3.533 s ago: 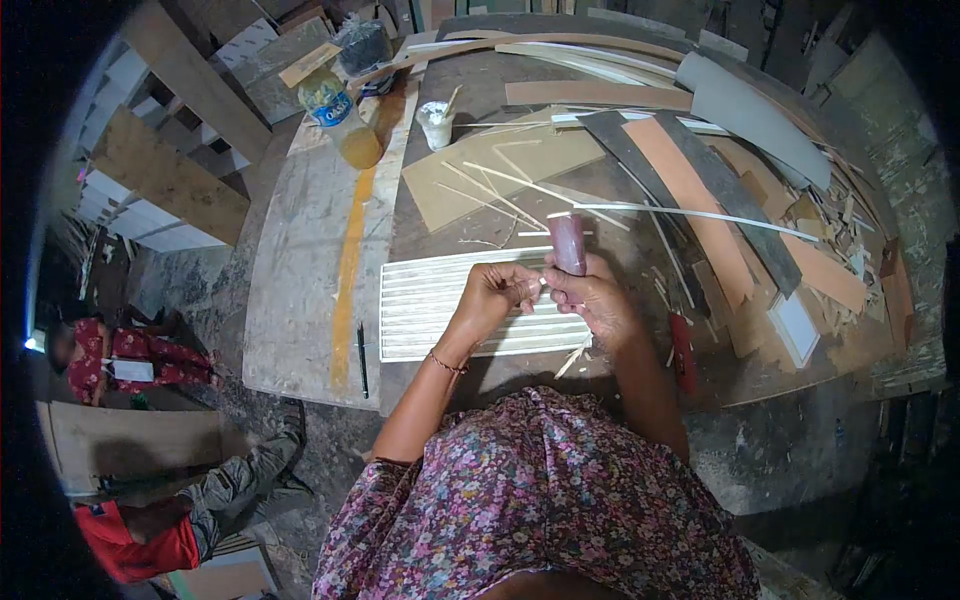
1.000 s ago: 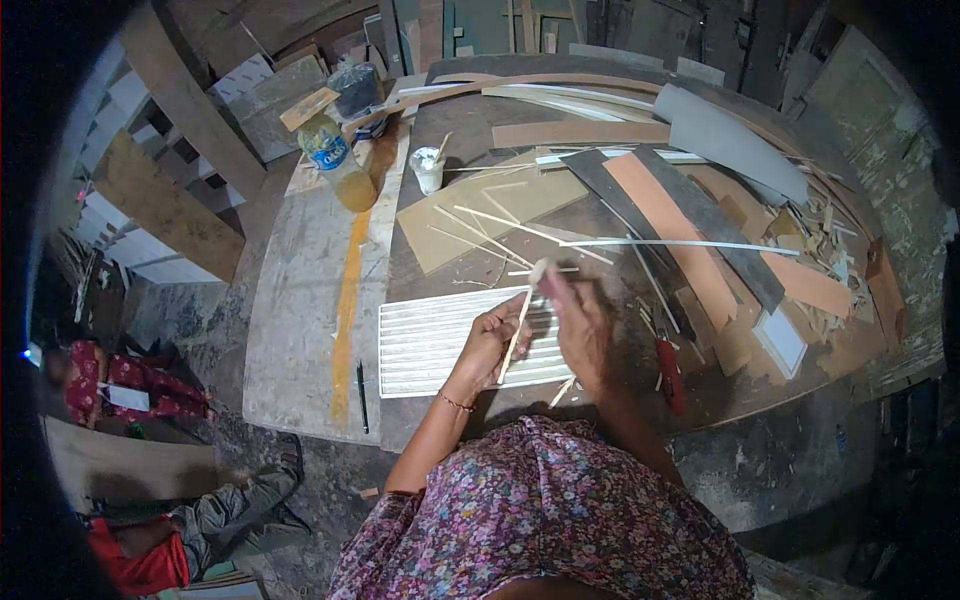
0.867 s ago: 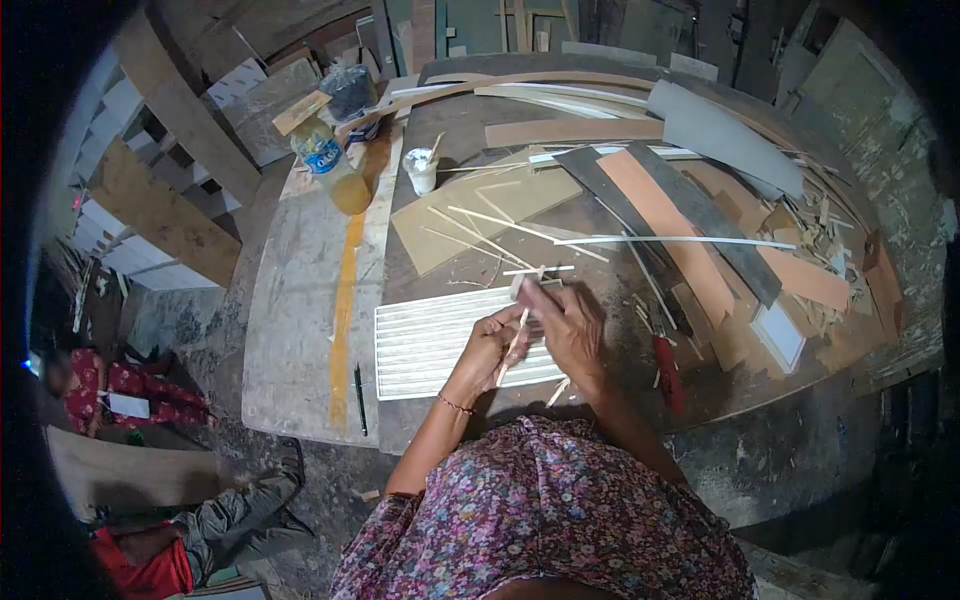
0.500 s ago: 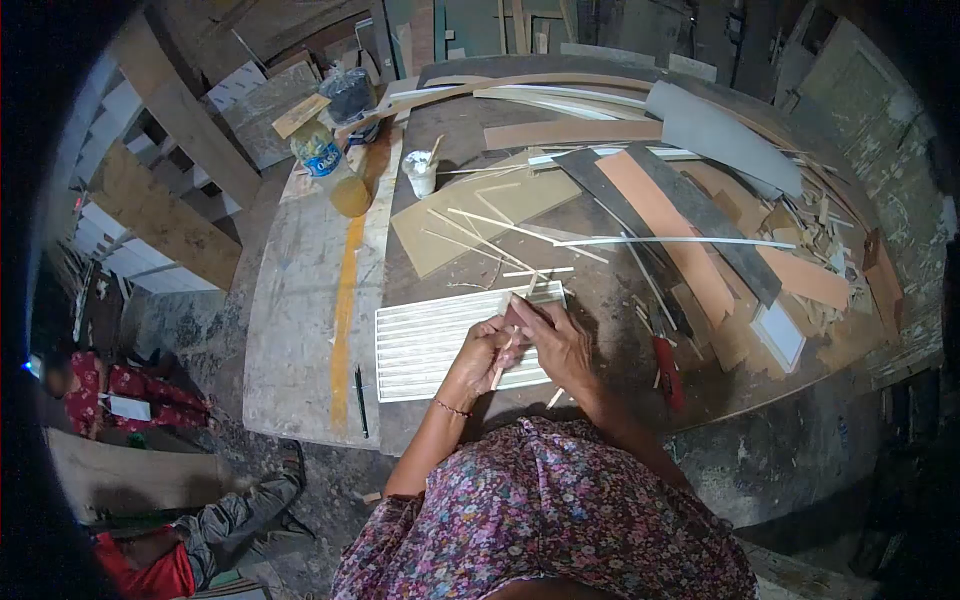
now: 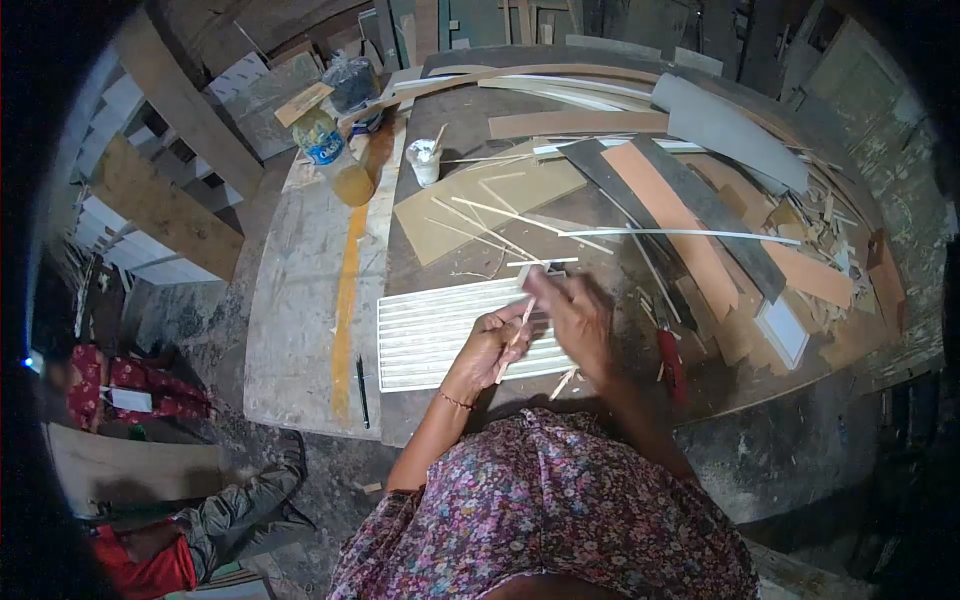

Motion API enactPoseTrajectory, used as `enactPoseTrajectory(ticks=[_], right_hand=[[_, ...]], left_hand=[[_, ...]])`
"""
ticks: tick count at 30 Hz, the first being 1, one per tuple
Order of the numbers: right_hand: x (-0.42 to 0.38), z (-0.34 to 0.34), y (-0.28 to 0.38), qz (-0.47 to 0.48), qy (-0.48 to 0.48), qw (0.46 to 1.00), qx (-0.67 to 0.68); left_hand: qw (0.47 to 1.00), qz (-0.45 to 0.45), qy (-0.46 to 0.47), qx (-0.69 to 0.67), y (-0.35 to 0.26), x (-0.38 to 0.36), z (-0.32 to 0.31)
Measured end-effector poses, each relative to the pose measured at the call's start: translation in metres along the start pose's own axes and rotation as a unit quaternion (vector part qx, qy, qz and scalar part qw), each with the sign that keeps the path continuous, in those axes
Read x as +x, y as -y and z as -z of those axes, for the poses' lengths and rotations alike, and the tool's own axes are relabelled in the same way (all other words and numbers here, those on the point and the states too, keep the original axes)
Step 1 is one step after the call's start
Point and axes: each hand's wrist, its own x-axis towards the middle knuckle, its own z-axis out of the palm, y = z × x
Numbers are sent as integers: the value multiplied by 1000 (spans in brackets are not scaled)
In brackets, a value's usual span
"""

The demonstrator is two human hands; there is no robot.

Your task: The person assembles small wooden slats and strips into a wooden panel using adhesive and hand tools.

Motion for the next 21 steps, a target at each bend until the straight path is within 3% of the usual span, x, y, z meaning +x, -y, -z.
enactPoseTrajectory(ticks=[1, 4, 9, 12, 16, 20, 21], right_hand=[[3, -1, -5, -120, 37, 992, -2], [12, 0, -7, -152, 14, 988, 23], [-13, -1, 11, -19, 69, 997, 10], [1, 1, -4, -121, 74, 990, -21], [9, -2, -5, -150, 34, 988, -32], [-15, -5, 9, -35, 60, 997, 15], [-13, -5, 6, -54, 52, 997, 5]], left_hand=[[1000, -7, 8, 21, 0, -1, -3], [998, -11, -12, 56, -1, -2, -9], [978, -45, -50, 199, 2, 3, 1], [968, -47, -62, 240, 8, 1, 2], [965, -52, -49, 253, 5, 3, 2], [974, -59, -70, 208, 2, -1, 1], [973, -61, -58, 214, 3, 1, 3]])
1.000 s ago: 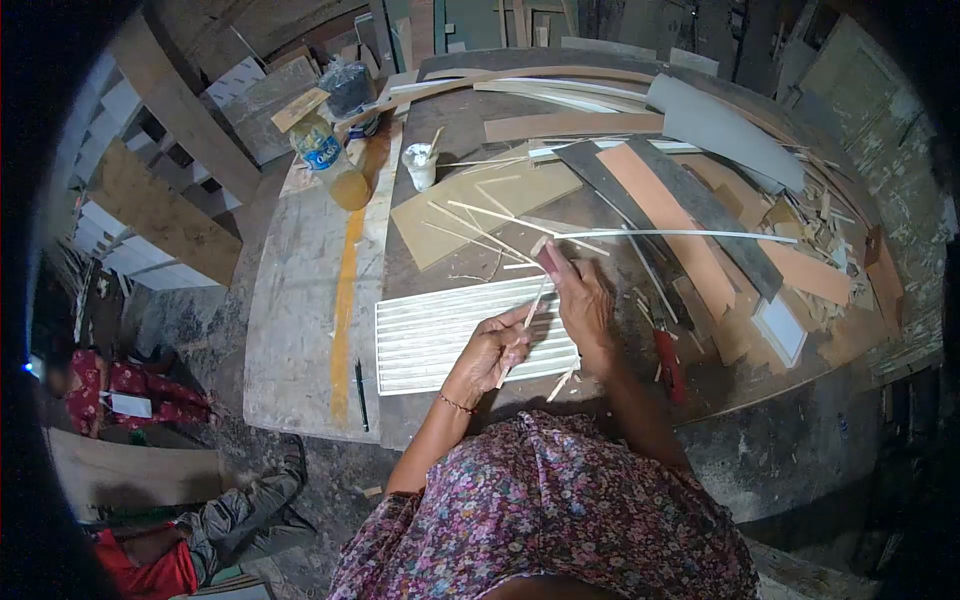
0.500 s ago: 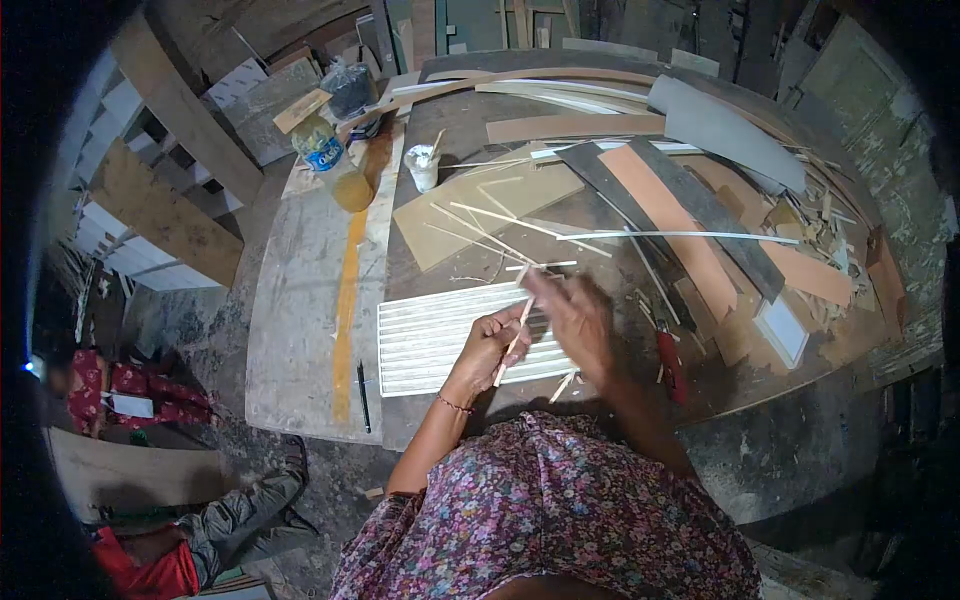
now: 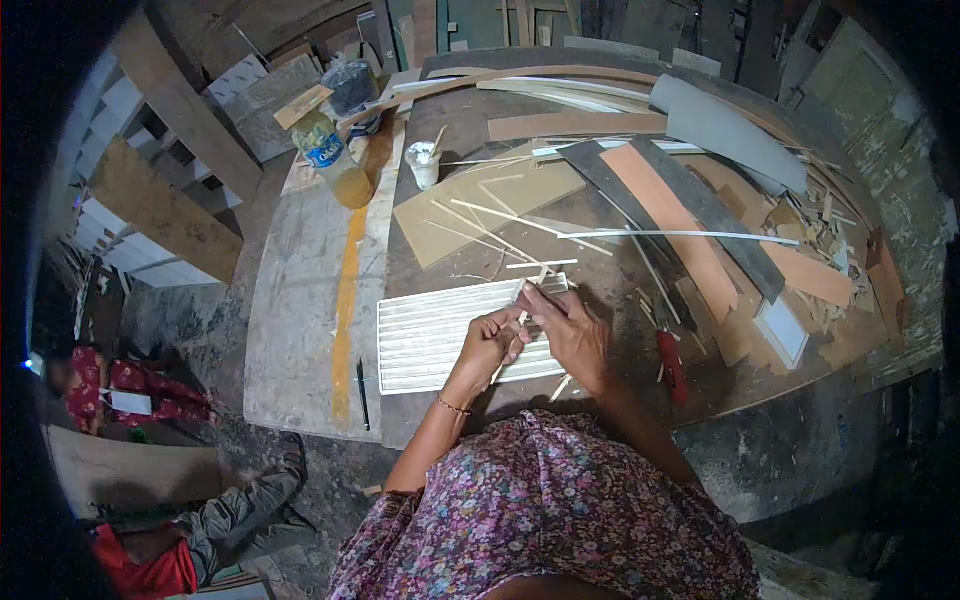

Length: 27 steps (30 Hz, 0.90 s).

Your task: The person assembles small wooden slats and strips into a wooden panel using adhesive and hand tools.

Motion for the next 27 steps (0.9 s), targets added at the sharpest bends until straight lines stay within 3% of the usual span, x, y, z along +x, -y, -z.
enactPoseTrajectory(ticks=[4, 7, 8, 11, 12, 13, 15, 18, 21, 24, 27], right_hand=[[24, 3, -19, -85, -45, 993, -76], [27, 9, -8, -84, -4, 995, -44], [20, 16, 1, -45, 77, 994, -62], [6, 8, 3, 30, 52, 996, -61], [13, 14, 10, -58, 27, 998, 5], [18, 8, -2, -66, 6, 997, 50], [32, 9, -16, -132, -25, 989, -58], [29, 16, -14, -126, 5, 990, -59], [22, 14, -15, -96, -56, 993, -50], [26, 21, -20, -140, -100, 984, 37], [26, 26, -22, -136, -68, 988, 17]], left_hand=[[999, -10, 16, 29, 8, 1, -1], [996, -9, -6, 84, 5, 1, -1], [996, -22, -17, 80, 6, 2, 0], [995, -42, -31, 90, 8, 3, 0], [994, -42, -35, 97, 10, 1, 1], [994, -40, -35, 96, 11, -2, -1], [994, -43, -30, 95, 8, -4, -9], [994, -41, -25, 103, 1, -8, -9], [993, -40, -19, 113, 6, -7, -7], [994, -45, -3, 100, 14, -3, -7], [996, -38, -2, 81, 15, -3, -5]])
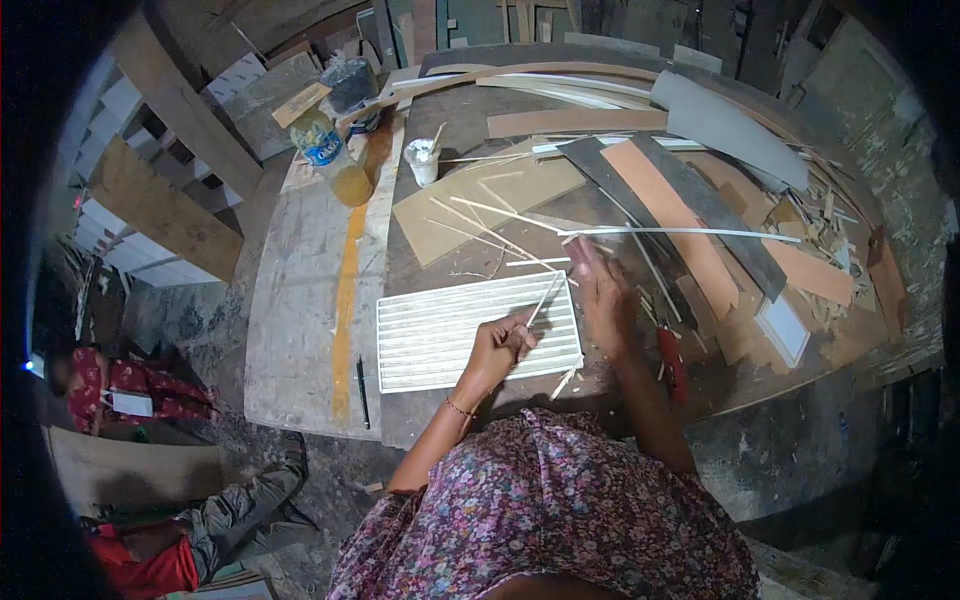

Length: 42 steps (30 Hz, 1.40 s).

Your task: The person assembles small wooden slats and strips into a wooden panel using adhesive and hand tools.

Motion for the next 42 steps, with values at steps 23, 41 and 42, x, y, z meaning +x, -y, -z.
enactPoseTrajectory(ticks=[23, 41, 42], right_hand=[[-2, -14, 13, -108, -30, 925, 363], [2, -30, -4, -133, -5, 905, 404], [4, -28, -2, -95, -38, 930, 354]], left_hand=[[999, -18, -22, -40, -6, -4, -4], [997, 31, -9, -65, -9, -7, -1], [996, 34, -7, -82, -9, -5, 0]])
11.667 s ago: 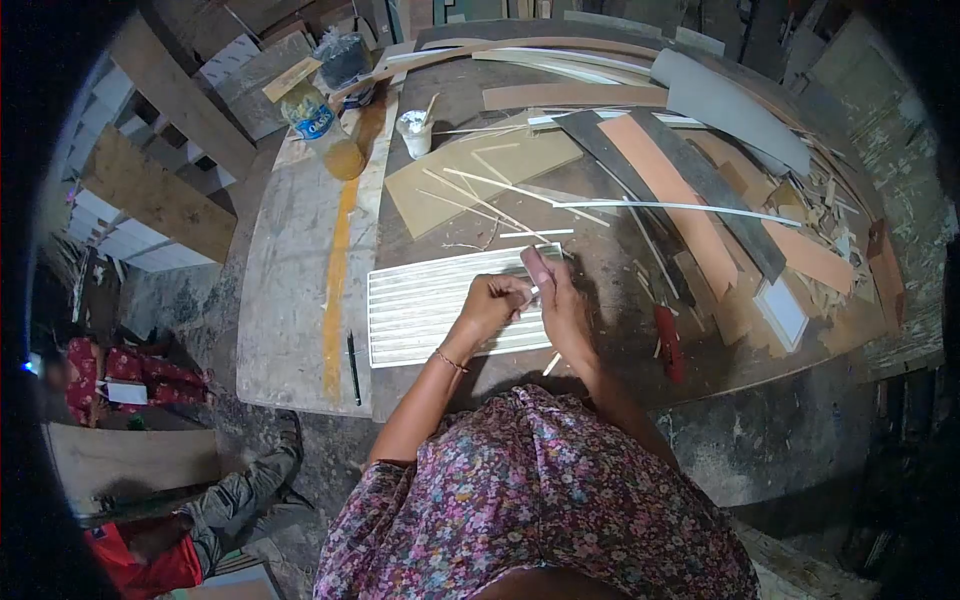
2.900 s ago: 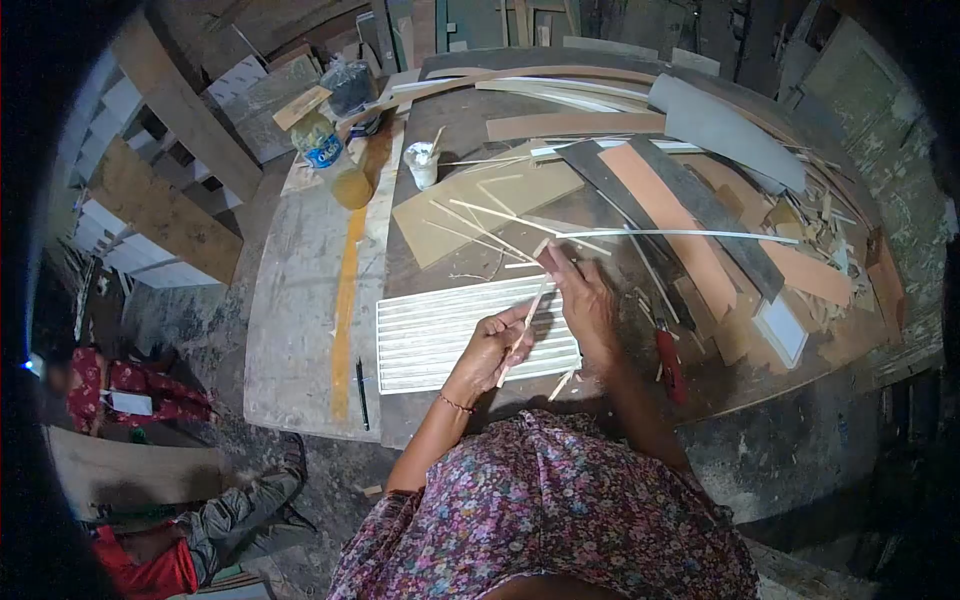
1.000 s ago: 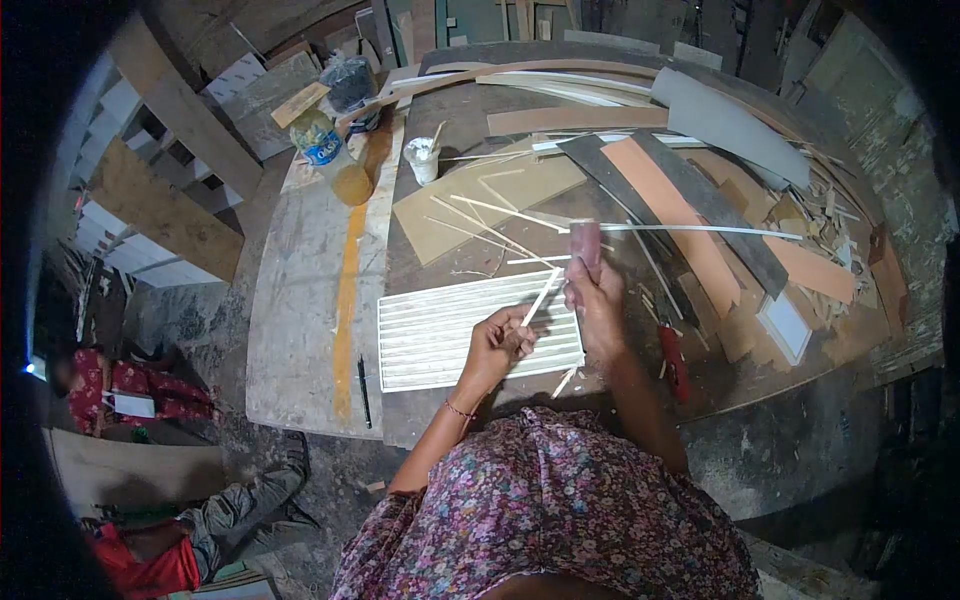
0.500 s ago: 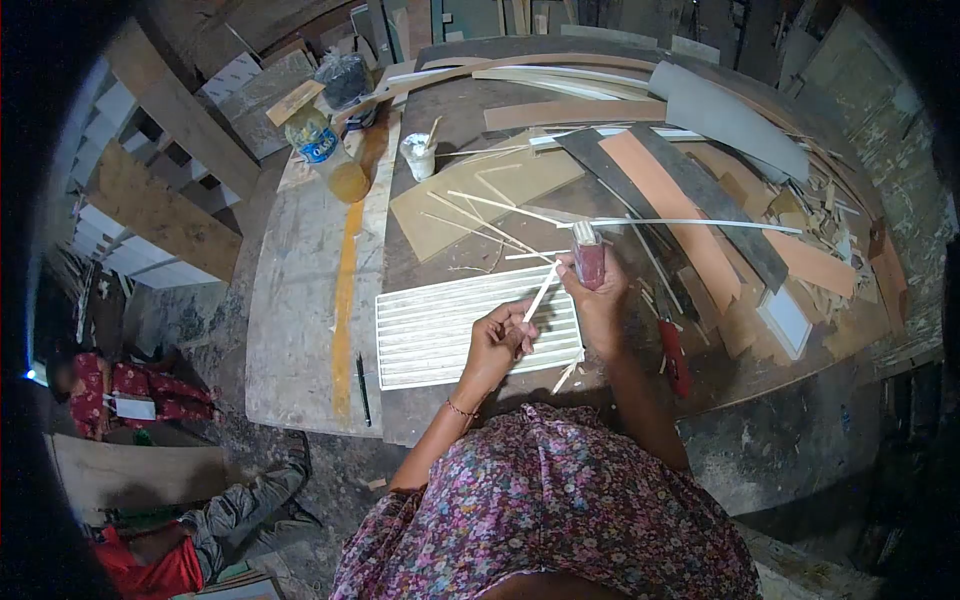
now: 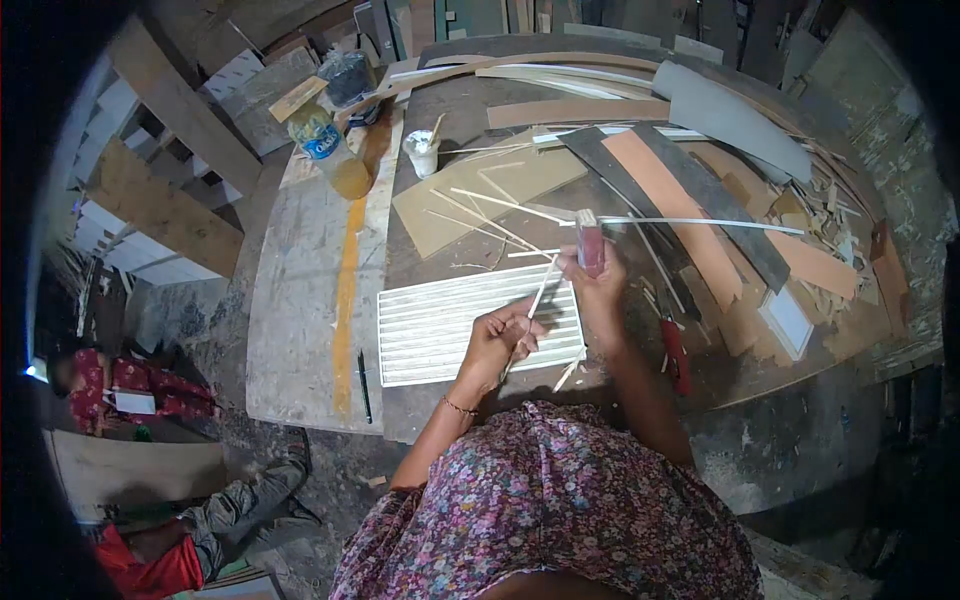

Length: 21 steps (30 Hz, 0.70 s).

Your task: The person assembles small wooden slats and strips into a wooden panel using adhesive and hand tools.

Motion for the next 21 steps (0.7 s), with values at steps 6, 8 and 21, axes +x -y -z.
enactPoseTrajectory(ticks=[6, 8, 21], right_hand=[[-6, 5, 4, 208, 21, 928, -307], [-33, 2, 13, 137, 142, 924, -329], [-39, 1, 10, 230, 170, 889, -359]], left_hand=[[998, 22, -14, -57, -2, 4, -2], [999, 22, -18, -44, -1, 5, 1], [1000, -7, -5, -2, 0, 7, 10]])
